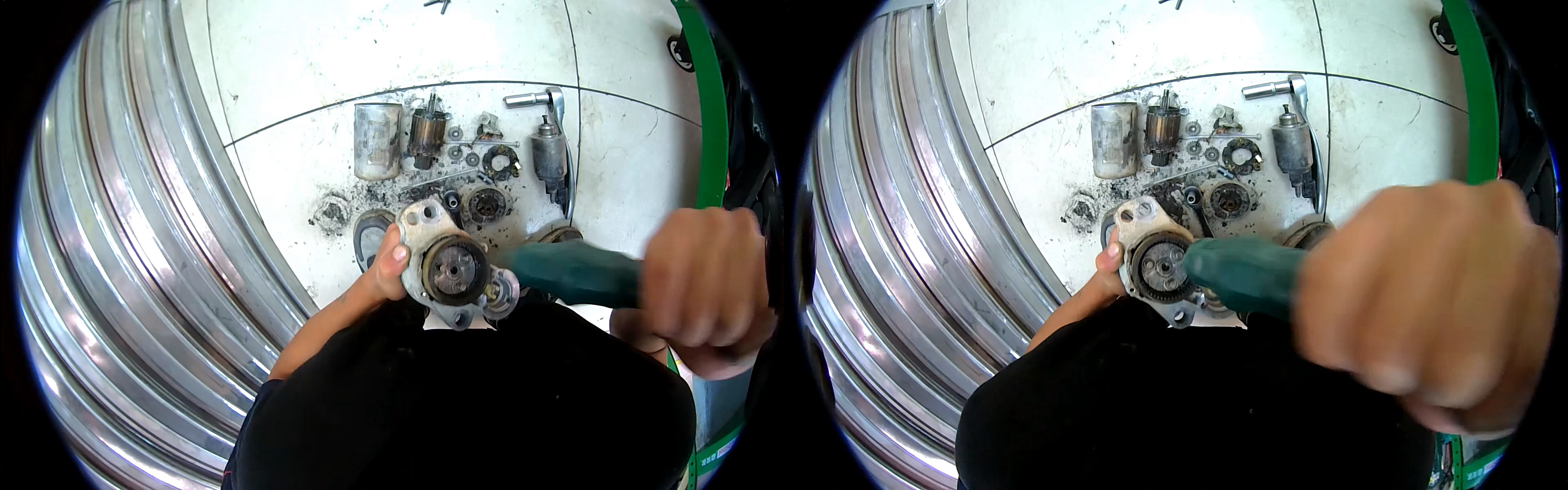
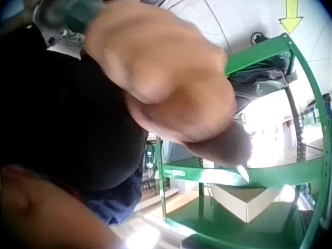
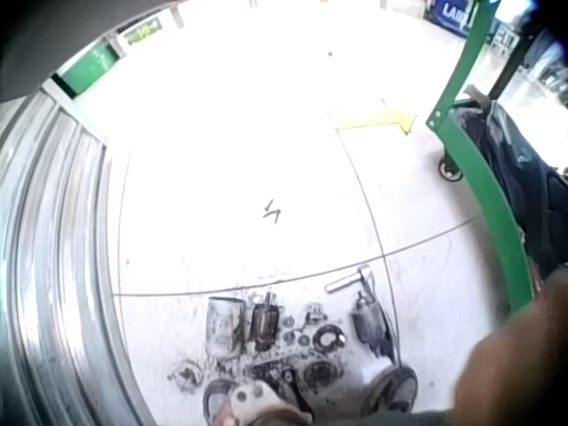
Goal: The person sits on the floor and disassembles a cylindrical mechanical component, removing internal parts such as a clutch plate and shaft. They use a screwdriver to pry out debris and separate the housing, placing the removed pieces on the floor.
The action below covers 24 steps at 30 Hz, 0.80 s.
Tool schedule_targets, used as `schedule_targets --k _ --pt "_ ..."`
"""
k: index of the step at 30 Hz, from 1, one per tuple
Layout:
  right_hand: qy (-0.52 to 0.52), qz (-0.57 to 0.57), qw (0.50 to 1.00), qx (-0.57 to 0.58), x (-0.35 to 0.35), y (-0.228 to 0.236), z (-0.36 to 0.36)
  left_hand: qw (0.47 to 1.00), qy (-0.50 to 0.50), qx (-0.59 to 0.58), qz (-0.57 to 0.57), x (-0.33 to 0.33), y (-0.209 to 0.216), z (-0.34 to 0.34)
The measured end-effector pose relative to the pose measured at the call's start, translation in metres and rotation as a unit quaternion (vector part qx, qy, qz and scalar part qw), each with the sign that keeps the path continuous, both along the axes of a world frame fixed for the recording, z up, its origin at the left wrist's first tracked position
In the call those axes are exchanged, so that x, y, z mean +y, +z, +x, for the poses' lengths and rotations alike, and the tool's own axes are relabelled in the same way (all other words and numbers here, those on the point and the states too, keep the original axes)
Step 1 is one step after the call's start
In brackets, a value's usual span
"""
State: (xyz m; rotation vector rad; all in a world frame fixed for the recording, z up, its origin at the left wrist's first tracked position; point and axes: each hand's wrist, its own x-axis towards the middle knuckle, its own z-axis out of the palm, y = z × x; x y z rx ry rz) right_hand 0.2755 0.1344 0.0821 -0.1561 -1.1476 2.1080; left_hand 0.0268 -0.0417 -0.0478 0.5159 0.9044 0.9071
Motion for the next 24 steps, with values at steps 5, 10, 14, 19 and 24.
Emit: schedule_targets --k 5,10,14,19,24 --pt "-0.064 -0.082 0.99 -0.094 -0.039 -0.007 -0.054 0.997 -0.008 0.062 0.053 -0.005 -0.011 0.0" --pt "-0.054 -0.044 0.997 -0.03 -0.028 -0.005 -0.045 0.998 -0.021 0.052 0.04 -0.013 -0.006 -0.002" --pt "0.001 -0.004 1.0 0.03 -0.003 0.003 -0.001 1.0 0.006 0.003 -0.013 -0.003 0.001 -0.002" --pt "-0.069 -0.072 0.995 -0.004 -0.043 -0.01 -0.065 0.995 -0.043 0.083 0.04 -0.005 0.0 -0.008" --pt "-0.046 -0.079 0.996 -0.003 -0.026 0.008 -0.045 0.996 -0.034 0.052 0.062 0.001 0.0 -0.002"
